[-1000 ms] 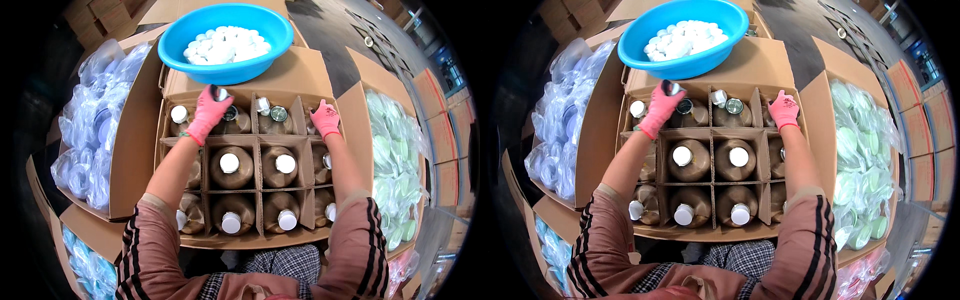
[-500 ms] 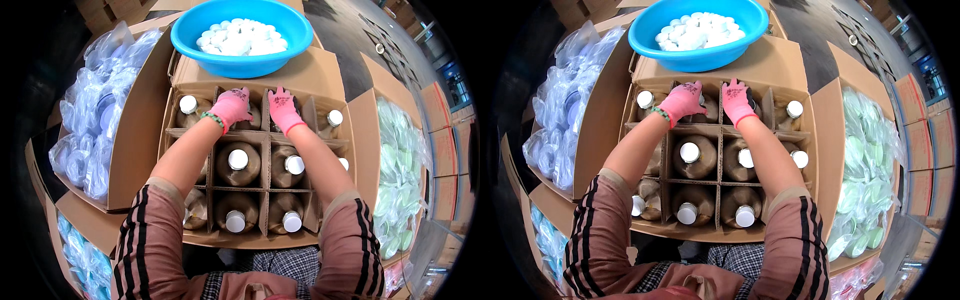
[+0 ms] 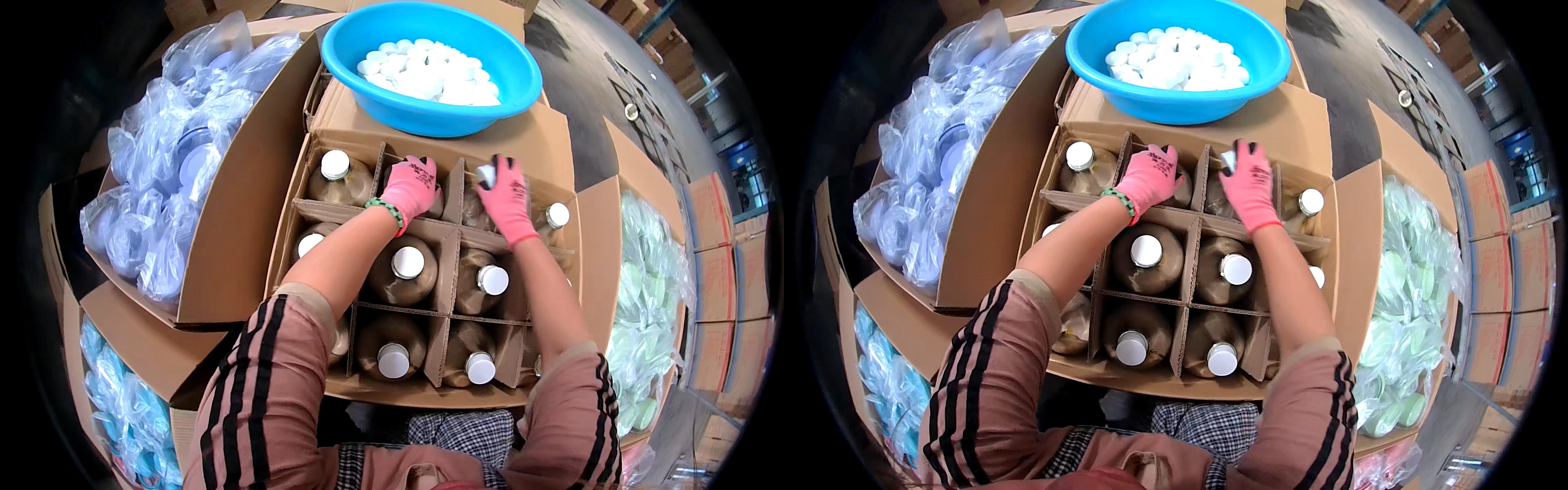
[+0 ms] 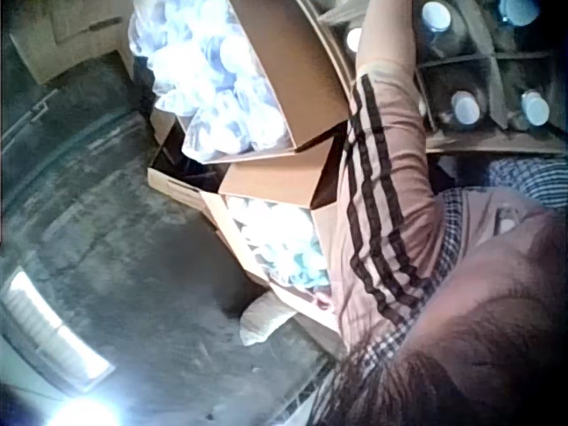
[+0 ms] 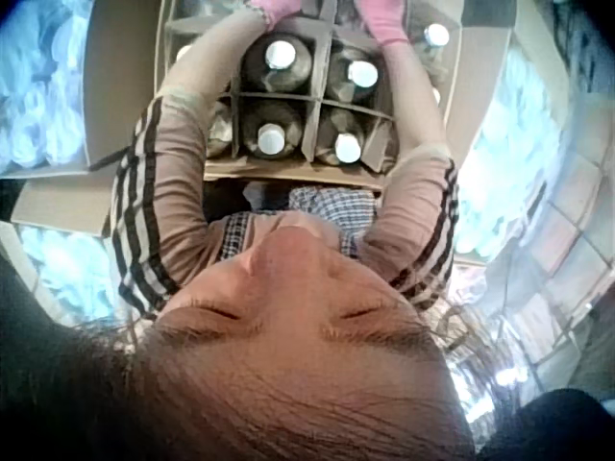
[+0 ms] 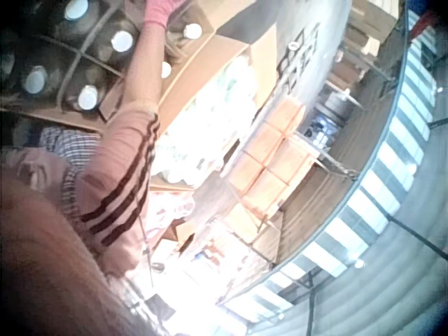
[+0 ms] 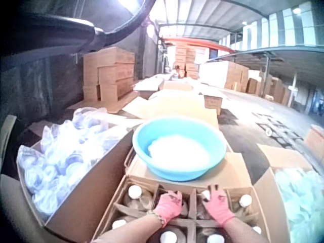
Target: The person sits on the floor in a warehouse and assembles thermos jugs. They place white caps on glass bottles in a cardboard box, then pick up blue and green thermos jugs from surrounding boxes. For each jug, they remove the lid, insert a stainless steel inner liner, and reassemble the unit before placing it into a plastic bag.
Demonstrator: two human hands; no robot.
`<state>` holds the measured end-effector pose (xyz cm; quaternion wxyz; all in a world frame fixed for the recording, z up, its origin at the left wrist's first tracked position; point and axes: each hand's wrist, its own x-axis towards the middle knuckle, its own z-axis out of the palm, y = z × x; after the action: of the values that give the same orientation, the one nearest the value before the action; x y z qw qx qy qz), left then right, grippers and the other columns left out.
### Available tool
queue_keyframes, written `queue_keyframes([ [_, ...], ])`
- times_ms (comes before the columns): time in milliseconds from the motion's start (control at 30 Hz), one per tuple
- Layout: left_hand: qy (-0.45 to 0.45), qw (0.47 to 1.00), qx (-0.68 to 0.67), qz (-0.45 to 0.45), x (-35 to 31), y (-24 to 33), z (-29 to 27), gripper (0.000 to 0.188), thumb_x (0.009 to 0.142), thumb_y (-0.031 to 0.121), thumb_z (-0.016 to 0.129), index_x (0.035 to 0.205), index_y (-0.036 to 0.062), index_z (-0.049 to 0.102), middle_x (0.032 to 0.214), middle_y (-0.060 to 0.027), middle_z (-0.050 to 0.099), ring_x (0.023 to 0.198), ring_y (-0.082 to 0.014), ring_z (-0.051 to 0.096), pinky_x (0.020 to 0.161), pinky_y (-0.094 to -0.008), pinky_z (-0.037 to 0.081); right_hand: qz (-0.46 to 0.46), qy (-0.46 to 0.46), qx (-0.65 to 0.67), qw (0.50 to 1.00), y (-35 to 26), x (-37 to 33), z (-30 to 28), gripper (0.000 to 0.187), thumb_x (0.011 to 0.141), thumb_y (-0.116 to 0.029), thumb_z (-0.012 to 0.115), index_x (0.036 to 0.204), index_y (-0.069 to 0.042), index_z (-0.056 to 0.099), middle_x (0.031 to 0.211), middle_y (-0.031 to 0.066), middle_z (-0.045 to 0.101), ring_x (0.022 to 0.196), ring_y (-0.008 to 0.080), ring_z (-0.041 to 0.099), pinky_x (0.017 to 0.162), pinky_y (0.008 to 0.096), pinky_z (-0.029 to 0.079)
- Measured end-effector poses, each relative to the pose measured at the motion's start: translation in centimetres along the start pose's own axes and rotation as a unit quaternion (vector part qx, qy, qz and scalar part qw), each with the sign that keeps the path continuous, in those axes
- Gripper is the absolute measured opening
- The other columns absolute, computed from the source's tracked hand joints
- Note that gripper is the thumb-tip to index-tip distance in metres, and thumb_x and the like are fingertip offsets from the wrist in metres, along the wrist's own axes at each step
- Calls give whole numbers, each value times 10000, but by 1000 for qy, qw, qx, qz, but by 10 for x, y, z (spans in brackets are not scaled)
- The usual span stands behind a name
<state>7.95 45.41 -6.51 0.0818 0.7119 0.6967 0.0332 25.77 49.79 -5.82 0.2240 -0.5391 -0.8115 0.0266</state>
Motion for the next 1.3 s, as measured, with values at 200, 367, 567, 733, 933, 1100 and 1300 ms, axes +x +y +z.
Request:
queue_keyframes([
  [200, 7, 1000, -14, -5, 2, 3, 1, 586, 770, 410, 547, 1161, 2, 392, 1031, -215, 510, 904, -327, 561, 746, -380, 464, 25, -96, 119, 988, 42, -22, -5, 386, 746, -207, 613, 1069, -29, 498, 1012, 209, 538, 946, 355, 510, 813, 394, 413],
  [367, 3, 1000, -13, -7, -1, 2, -1, 644, 764, 417, 551, 1225, 16, 347, 1045, -220, 500, 905, -333, 557, 757, -386, 461, 19, -86, 95, 992, 29, -20, -18, 362, 732, -217, 627, 1016, -13, 529, 994, 184, 555, 928, 343, 524, 806, 390, 418],
  [567, 12, 1000, -13, -11, 0, 6, -2, 632, 745, 427, 571, 1184, 18, 373, 1036, -219, 504, 894, -329, 562, 750, -387, 463, 69, -228, 181, 954, 43, -7, -24, 373, 741, -252, 579, 981, 27, 515, 957, 252, 568, 932, 365, 533, 803, 397, 419],
  [733, 34, 999, 5, -4, -2, 4, 0, 605, 710, 422, 606, 1122, 30, 400, 1044, -207, 483, 923, -359, 530, 780, -418, 429, 115, -266, 0, 957, -5, 7, -22, 687, 628, -412, 680, 1067, 57, 435, 1041, 264, 542, 988, 375, 516, 860, 397, 410],
  [933, 167, 984, 4, 54, -24, 0, 0, 696, 704, 433, 592, 1245, 68, 352, 1222, -209, 353, 1105, -390, 342, 950, -507, 233, 60, -257, -73, 962, 0, 9, -23, 670, 597, -405, 720, 1080, -16, 468, 1030, 178, 576, 976, 299, 545, 828, 371, 438],
  [1100, 263, 949, -127, 119, -64, 14, -31, 710, 695, 333, 627, 1264, 46, 313, 1242, -250, 314, 1142, -424, 292, 961, -503, 231, 79, -265, -178, 944, -8, 14, -9, 498, 709, -409, 601, 1027, -39, 499, 997, 161, 590, 940, 276, 569, 790, 366, 456],
  [1300, 260, 902, -311, 150, -140, 25, -52, 630, 664, 209, 664, 1177, -22, 381, 1213, -260, 345, 1123, -420, 336, 953, -460, 281, 100, -116, -159, 975, -1, -10, 0, 425, 716, -409, 594, 942, -62, 494, 924, 155, 579, 866, 305, 580, 736, 393, 469],
])
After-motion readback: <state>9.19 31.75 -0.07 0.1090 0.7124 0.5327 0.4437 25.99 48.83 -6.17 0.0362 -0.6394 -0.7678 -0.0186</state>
